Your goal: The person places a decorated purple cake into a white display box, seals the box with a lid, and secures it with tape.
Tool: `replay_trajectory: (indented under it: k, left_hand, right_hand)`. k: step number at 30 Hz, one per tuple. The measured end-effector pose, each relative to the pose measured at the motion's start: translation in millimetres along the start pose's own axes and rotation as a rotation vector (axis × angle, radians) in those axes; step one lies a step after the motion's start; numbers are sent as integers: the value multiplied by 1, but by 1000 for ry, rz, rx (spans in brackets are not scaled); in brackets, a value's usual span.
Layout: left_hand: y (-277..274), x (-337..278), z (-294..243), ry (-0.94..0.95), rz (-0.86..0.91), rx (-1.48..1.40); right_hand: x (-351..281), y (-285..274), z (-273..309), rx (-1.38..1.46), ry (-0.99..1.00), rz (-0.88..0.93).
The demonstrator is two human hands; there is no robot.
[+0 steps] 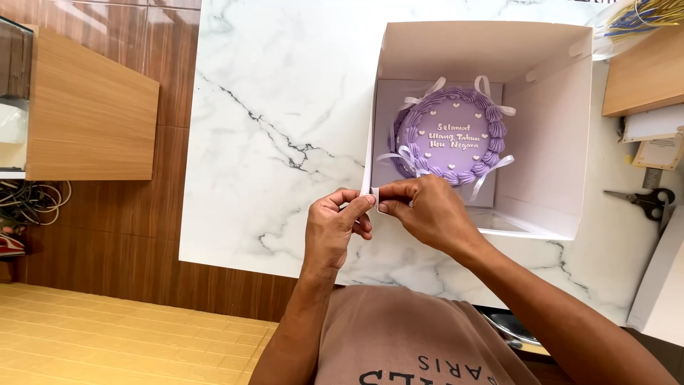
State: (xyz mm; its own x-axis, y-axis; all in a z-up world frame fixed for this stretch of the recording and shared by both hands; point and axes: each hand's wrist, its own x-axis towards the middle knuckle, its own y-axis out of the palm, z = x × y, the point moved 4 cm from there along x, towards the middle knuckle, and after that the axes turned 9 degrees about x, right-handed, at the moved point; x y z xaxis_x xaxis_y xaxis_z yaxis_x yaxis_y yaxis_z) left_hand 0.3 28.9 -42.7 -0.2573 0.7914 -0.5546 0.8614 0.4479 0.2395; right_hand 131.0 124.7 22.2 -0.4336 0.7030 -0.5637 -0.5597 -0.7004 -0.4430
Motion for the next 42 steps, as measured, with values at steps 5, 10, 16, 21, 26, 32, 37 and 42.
replay_trajectory:
  k: [5,10,16,21,26,32,37,42]
  left_hand:
    - [3,-5,0,33,-26,-11]
    - [0,-11,-16,15,14,62]
    - [-4,-11,-13,-4,65,55]
    - [3,-13,-9,53,-24,93]
    - [10,-19,-16,105,-78,132]
    - [2,-19,-17,85,-43,95]
    - [-2,-15,-16,80,-74,239]
    - [7,-14,-7,106,-105,248]
  right_hand:
    - [3,2,-7,22,-41,-4]
    - [4,0,-10,46,-85,-10]
    - [2,2,-8,97,-56,-18]
    - [2,4,-8,85,-48,-8]
    - [3,4,-3,64,-56,-3]
    - [2,-2,1,-19,-57,36]
    - [6,2,-1,-79,-57,90]
    - [15,5,-12,7,-26,197]
